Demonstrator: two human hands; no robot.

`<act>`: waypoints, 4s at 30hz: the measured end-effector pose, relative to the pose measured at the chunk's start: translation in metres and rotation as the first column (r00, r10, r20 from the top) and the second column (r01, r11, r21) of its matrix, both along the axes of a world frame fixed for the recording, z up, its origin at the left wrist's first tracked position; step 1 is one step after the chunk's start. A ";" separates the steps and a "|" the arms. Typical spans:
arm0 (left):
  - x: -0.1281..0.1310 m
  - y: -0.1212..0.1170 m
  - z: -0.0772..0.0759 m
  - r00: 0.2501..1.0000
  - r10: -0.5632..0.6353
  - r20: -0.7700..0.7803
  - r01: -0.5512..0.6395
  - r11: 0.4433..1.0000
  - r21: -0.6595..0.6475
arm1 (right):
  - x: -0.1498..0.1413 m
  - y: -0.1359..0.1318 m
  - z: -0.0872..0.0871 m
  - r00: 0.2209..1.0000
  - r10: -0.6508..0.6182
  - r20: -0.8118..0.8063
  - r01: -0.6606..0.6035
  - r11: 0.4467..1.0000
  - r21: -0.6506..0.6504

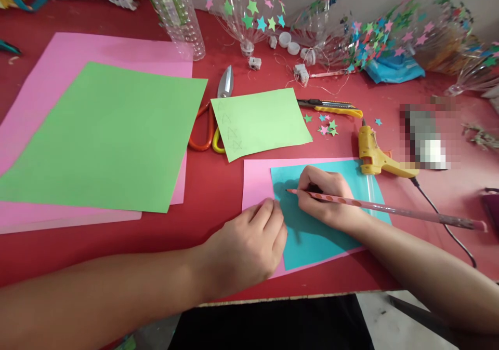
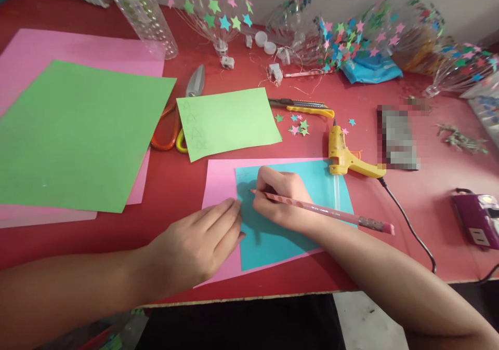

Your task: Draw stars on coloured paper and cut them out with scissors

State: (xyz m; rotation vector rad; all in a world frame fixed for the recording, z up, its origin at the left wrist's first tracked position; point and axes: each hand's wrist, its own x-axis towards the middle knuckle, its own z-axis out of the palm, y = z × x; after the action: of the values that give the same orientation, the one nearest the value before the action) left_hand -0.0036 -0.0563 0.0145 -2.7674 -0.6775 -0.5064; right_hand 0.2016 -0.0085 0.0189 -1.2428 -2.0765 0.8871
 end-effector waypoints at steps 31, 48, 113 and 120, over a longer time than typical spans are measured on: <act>0.000 0.001 -0.001 0.999 0.000 0.032 -0.001 1.000 0.018 | 0.000 -0.001 0.001 0.986 0.168 -0.008 -0.167 0.985 0.035; -0.001 0.001 0.003 1.000 0.005 -0.004 -0.005 1.000 0.025 | 0.000 0.001 0.001 0.978 0.211 -0.002 -0.211 0.977 0.020; -0.002 -0.001 -0.001 1.000 0.012 -0.022 -0.011 1.000 0.029 | 0.006 0.008 -0.001 0.979 0.173 -0.108 -0.178 0.983 -0.044; -0.001 0.002 0.000 1.000 0.003 -0.007 -0.003 1.000 0.018 | 0.007 0.008 -0.001 0.973 0.210 -0.095 -0.215 0.975 -0.055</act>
State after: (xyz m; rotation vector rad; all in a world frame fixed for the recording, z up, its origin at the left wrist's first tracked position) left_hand -0.0049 -0.0544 0.0141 -2.7498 -0.6727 -0.4988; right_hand 0.2087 -0.0002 0.0178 -1.0056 -2.1518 1.0940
